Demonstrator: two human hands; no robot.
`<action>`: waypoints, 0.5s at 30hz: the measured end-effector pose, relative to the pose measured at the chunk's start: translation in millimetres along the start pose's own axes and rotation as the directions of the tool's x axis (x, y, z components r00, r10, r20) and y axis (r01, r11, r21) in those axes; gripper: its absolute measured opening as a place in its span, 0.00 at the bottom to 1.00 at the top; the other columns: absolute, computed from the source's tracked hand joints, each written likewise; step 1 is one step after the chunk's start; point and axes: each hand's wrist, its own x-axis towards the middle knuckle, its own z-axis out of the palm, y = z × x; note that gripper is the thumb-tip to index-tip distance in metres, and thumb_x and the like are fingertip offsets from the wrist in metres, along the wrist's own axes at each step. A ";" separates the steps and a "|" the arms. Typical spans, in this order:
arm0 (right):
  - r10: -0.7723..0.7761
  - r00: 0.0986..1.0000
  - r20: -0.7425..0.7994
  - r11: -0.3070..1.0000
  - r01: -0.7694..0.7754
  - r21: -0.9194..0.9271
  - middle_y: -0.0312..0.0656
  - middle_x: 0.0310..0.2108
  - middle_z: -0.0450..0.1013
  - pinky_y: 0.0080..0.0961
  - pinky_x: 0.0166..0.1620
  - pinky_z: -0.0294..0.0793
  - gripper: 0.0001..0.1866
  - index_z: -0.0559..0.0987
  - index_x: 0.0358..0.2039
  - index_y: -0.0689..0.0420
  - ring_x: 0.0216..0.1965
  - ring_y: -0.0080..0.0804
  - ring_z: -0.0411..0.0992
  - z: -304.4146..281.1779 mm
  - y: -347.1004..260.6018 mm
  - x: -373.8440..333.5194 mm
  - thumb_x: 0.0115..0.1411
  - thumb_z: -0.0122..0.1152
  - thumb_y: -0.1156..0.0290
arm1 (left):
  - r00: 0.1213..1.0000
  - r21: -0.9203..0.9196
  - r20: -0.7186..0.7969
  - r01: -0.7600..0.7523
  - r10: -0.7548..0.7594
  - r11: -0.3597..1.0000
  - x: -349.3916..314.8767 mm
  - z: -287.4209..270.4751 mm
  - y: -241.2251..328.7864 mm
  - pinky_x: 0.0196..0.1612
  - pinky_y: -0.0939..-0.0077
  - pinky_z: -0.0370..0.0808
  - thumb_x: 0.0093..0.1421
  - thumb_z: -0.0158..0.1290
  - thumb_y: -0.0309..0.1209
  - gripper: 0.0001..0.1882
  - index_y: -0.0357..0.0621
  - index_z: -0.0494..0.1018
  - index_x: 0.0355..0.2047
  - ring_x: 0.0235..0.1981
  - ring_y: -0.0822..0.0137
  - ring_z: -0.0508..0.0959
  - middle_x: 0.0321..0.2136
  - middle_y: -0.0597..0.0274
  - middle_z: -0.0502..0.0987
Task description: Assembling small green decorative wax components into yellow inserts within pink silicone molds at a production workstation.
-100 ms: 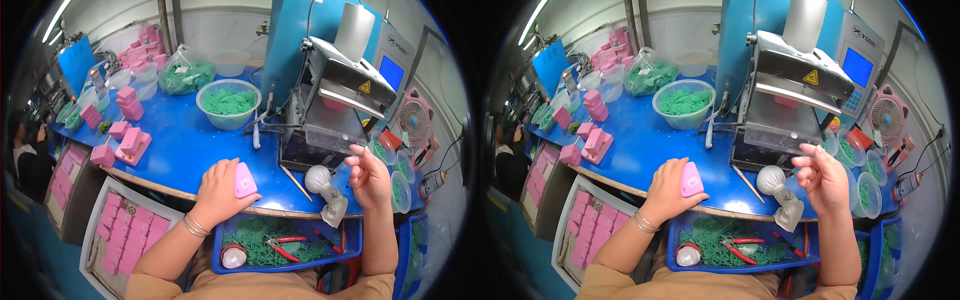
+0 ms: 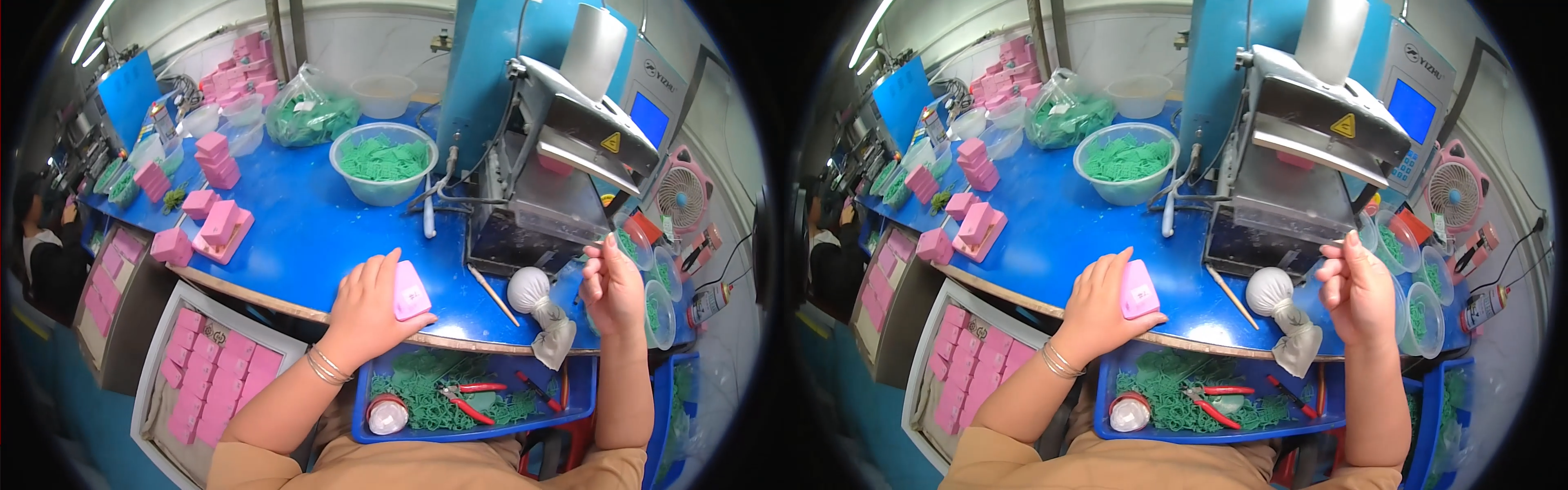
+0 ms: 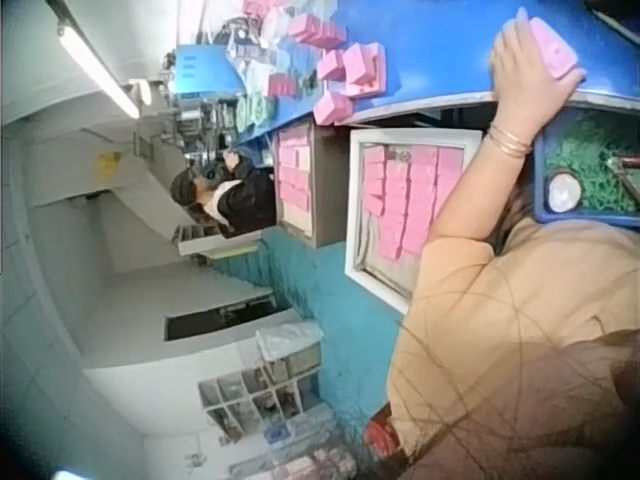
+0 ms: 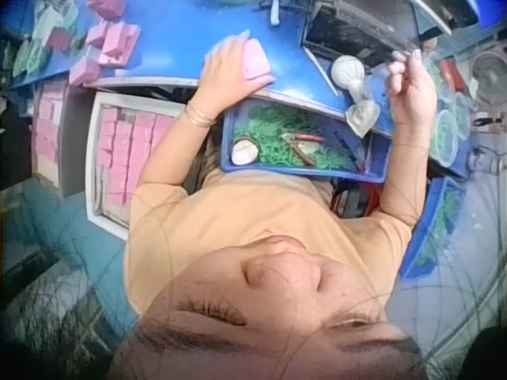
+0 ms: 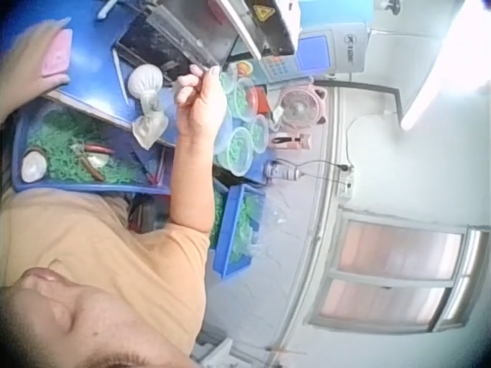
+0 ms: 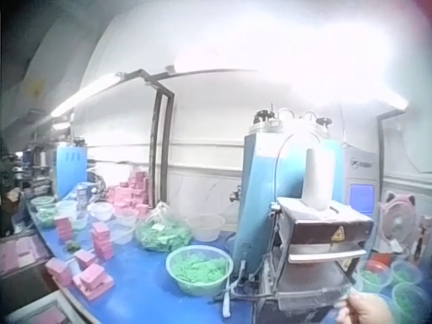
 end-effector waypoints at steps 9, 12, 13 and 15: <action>-0.054 0.998 -0.030 0.998 0.054 -0.014 0.32 0.13 0.69 0.12 0.12 0.53 0.21 0.74 0.28 0.58 0.07 0.16 0.56 -9.8 8.3 13.3 0.66 0.40 0.56 | 0.972 -0.203 -0.223 -0.123 0.077 0.971 -34.3 -8.3 -21.2 0.54 0.58 0.61 0.35 0.69 0.43 0.55 0.35 0.51 0.59 0.50 0.47 0.64 0.51 0.44 0.62; -0.035 0.999 -0.035 0.999 0.035 0.002 0.30 0.15 0.69 0.12 0.13 0.53 0.20 0.74 0.30 0.57 0.08 0.15 0.56 -21.7 12.8 22.9 0.66 0.40 0.55 | 0.956 -0.205 -0.289 -0.105 0.042 0.973 -61.2 -25.0 -31.1 0.54 0.57 0.61 0.35 0.69 0.44 0.55 0.33 0.51 0.58 0.49 0.47 0.64 0.49 0.43 0.63; -0.034 0.999 -0.034 0.999 0.034 0.015 0.30 0.16 0.70 0.11 0.13 0.52 0.19 0.74 0.31 0.56 0.08 0.14 0.56 -24.1 15.4 26.1 0.66 0.40 0.56 | 0.944 -0.180 -0.328 -0.095 0.031 0.979 -71.6 -31.2 -35.6 0.53 0.57 0.61 0.36 0.69 0.45 0.54 0.33 0.51 0.58 0.49 0.47 0.64 0.48 0.43 0.63; -0.034 0.999 -0.002 0.998 0.034 0.049 0.31 0.18 0.70 0.11 0.13 0.52 0.17 0.74 0.33 0.56 0.09 0.13 0.56 -48.5 12.0 30.2 0.66 0.41 0.57 | 0.941 -0.117 -0.336 -0.010 -0.030 0.993 -92.4 -52.3 -45.5 0.53 0.57 0.61 0.37 0.69 0.44 0.54 0.33 0.52 0.58 0.50 0.47 0.64 0.48 0.43 0.62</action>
